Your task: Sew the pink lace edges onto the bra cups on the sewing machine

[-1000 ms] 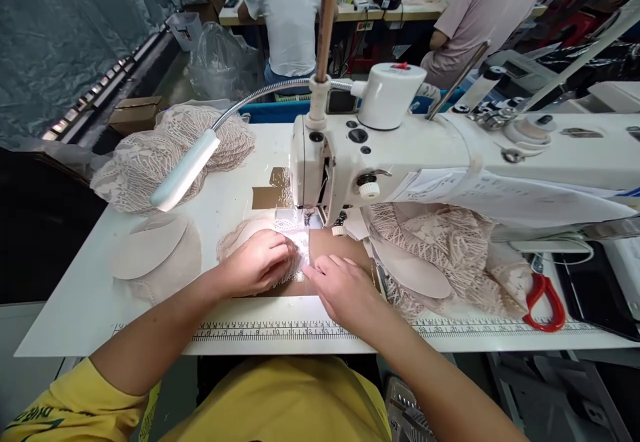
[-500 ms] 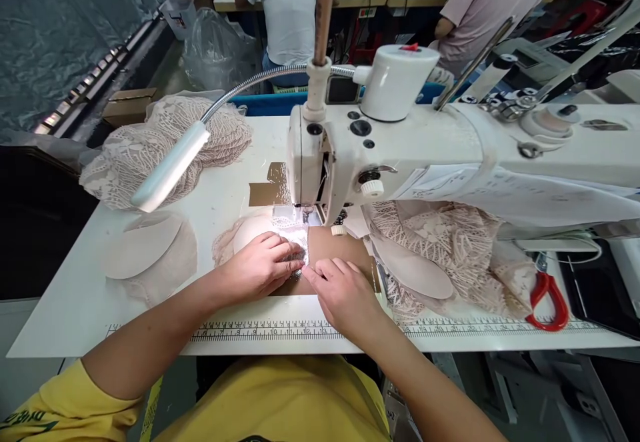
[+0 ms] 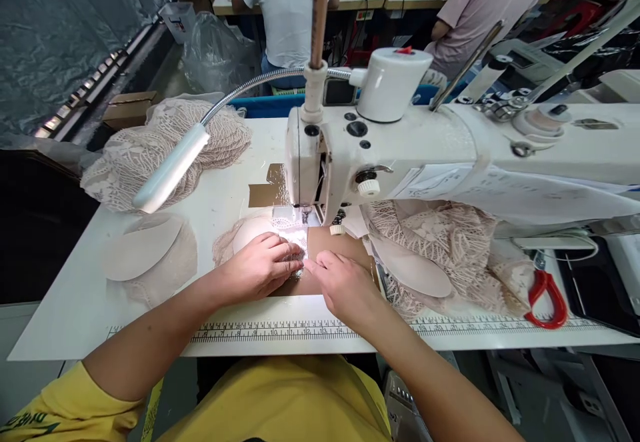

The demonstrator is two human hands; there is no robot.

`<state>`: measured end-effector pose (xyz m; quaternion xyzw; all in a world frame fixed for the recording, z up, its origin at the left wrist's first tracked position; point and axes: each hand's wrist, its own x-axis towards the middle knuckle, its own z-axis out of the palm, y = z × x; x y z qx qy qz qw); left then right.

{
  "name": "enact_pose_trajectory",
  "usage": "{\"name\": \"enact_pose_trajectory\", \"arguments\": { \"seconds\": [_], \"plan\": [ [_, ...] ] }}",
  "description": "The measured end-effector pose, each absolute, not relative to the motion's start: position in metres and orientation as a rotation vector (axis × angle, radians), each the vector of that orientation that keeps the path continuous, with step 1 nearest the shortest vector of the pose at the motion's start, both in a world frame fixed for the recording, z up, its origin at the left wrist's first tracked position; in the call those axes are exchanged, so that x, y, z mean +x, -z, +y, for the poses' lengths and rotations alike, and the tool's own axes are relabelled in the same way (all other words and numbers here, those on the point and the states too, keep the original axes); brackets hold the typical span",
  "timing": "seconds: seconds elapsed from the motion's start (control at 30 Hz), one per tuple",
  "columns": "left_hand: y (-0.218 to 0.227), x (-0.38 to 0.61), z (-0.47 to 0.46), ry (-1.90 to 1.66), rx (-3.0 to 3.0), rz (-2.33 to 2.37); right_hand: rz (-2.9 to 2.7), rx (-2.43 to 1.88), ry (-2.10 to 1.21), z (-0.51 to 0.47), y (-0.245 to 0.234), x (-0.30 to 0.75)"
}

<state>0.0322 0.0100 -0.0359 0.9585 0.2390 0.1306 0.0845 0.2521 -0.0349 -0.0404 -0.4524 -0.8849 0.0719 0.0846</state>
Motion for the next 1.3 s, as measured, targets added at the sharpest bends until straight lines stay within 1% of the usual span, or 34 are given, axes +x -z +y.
{"name": "enact_pose_trajectory", "arguments": {
  "seconds": [0.2,0.3,0.5,0.67,0.97,1.17,1.3],
  "plan": [
    [0.034,0.032,0.021,-0.514,2.761,0.828,-2.66,-1.381,-0.101,-0.034,0.042,0.245],
    [0.039,0.038,0.025,-0.437,2.863,0.88,-2.65,-1.394,-0.099,-0.034,0.041,0.245],
    [0.041,0.044,0.026,-0.271,3.031,0.819,-2.628,-1.386,-0.091,-0.035,0.042,0.247],
    [0.039,0.043,0.03,-0.283,3.027,0.828,-2.614,-1.382,-0.129,-0.033,0.04,0.247],
    [0.037,0.036,0.049,-0.158,2.95,0.882,-2.686,-1.533,-0.22,-0.006,0.027,0.243],
    [0.033,0.034,0.068,-0.117,2.951,0.859,-2.61,-1.551,-0.104,0.001,0.032,0.239],
    [0.033,0.033,0.068,-0.228,2.962,0.875,-2.572,-1.502,-0.031,0.0,0.037,0.239]
  ]
}}
